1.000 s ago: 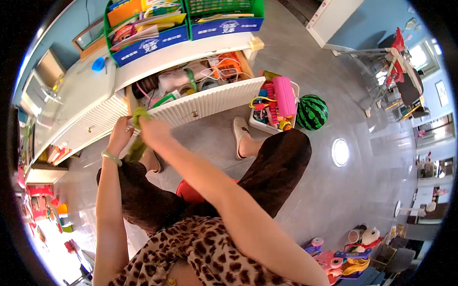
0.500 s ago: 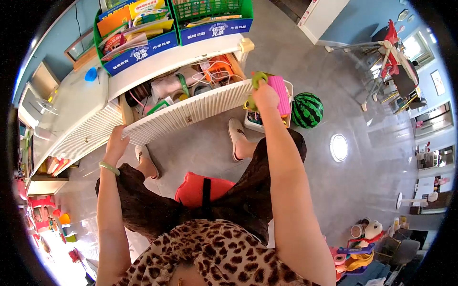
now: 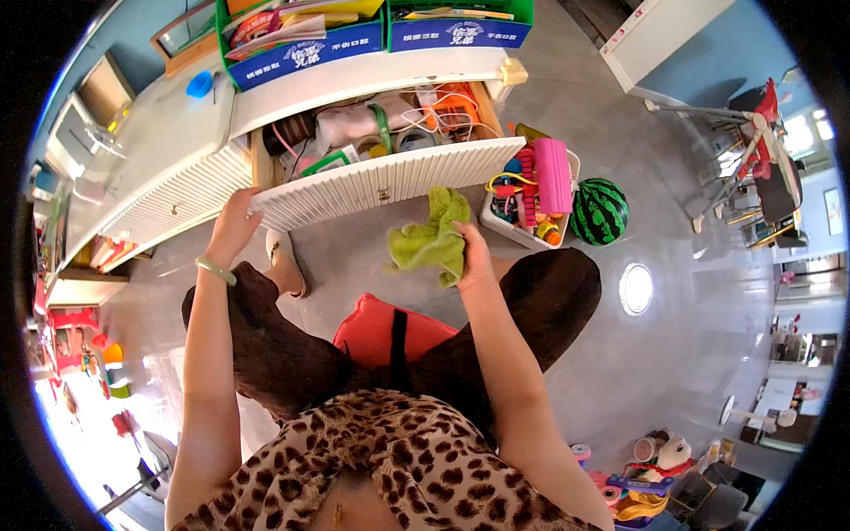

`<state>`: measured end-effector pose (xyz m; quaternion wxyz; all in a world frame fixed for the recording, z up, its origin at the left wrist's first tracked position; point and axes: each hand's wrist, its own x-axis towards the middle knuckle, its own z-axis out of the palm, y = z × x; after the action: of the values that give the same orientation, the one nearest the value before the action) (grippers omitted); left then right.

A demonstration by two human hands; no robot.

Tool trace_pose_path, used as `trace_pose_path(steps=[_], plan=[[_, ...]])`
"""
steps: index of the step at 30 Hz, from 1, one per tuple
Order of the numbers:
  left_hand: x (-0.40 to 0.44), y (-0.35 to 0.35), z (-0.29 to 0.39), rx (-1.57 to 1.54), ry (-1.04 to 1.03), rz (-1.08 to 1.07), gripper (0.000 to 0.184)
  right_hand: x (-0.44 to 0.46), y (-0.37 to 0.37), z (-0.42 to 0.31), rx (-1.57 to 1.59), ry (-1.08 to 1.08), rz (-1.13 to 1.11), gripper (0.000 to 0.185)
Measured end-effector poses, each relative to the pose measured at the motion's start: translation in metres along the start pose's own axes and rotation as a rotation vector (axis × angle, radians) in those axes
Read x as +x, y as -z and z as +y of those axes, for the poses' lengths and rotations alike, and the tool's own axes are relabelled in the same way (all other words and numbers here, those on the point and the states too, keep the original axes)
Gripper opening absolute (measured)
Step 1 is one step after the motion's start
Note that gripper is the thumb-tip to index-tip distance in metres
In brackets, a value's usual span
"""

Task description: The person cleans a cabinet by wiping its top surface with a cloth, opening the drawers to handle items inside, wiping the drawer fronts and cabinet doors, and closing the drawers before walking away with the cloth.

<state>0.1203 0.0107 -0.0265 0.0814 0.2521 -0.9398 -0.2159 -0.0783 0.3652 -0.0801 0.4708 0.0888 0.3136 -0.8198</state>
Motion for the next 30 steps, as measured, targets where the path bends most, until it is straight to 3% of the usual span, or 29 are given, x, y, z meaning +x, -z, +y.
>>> trace_pose_path(steps=[3, 7, 12, 14, 16, 18, 22, 25, 28, 30], plan=[[-0.002, 0.003, 0.004, -0.047, 0.003, -0.014, 0.043, -0.018, -0.019, 0.003, 0.083, 0.062, -0.019, 0.03], [-0.007, -0.001, 0.005, 0.151, 0.003, 0.078, 0.048, -0.021, -0.03, 0.02, 0.033, 0.096, -0.165, 0.04], [-0.01, 0.016, 0.042, -0.138, -0.275, 0.445, 0.026, -0.022, -0.041, 0.035, 0.107, -0.025, -0.3, 0.04], [-0.024, 0.01, 0.059, -0.572, -0.188, 0.19, 0.019, -0.023, -0.056, 0.038, 0.081, -0.048, -0.278, 0.037], [-0.037, 0.003, 0.075, -0.978, -0.143, -0.218, 0.022, -0.02, -0.079, 0.041, -0.1, -0.045, -0.11, 0.038], [-0.045, -0.019, 0.087, -1.099, -0.224, -0.357, 0.03, -0.012, -0.094, 0.046, -0.185, -0.094, 0.021, 0.039], [-0.058, -0.048, 0.108, -0.785, -0.25, -0.288, 0.033, -0.01, -0.103, 0.057, -0.482, 0.05, -0.055, 0.038], [-0.048, -0.058, 0.1, -0.576, -0.145, -0.469, 0.029, -0.019, -0.101, 0.059, -0.786, 0.056, 0.012, 0.043], [-0.041, -0.059, 0.095, -0.707, -0.063, -0.5, 0.025, -0.026, -0.091, 0.048, -0.776, -0.038, 0.016, 0.037], [-0.037, -0.07, 0.086, -1.048, 0.073, -0.383, 0.025, -0.028, -0.073, 0.034, -0.766, -0.143, 0.026, 0.03]])
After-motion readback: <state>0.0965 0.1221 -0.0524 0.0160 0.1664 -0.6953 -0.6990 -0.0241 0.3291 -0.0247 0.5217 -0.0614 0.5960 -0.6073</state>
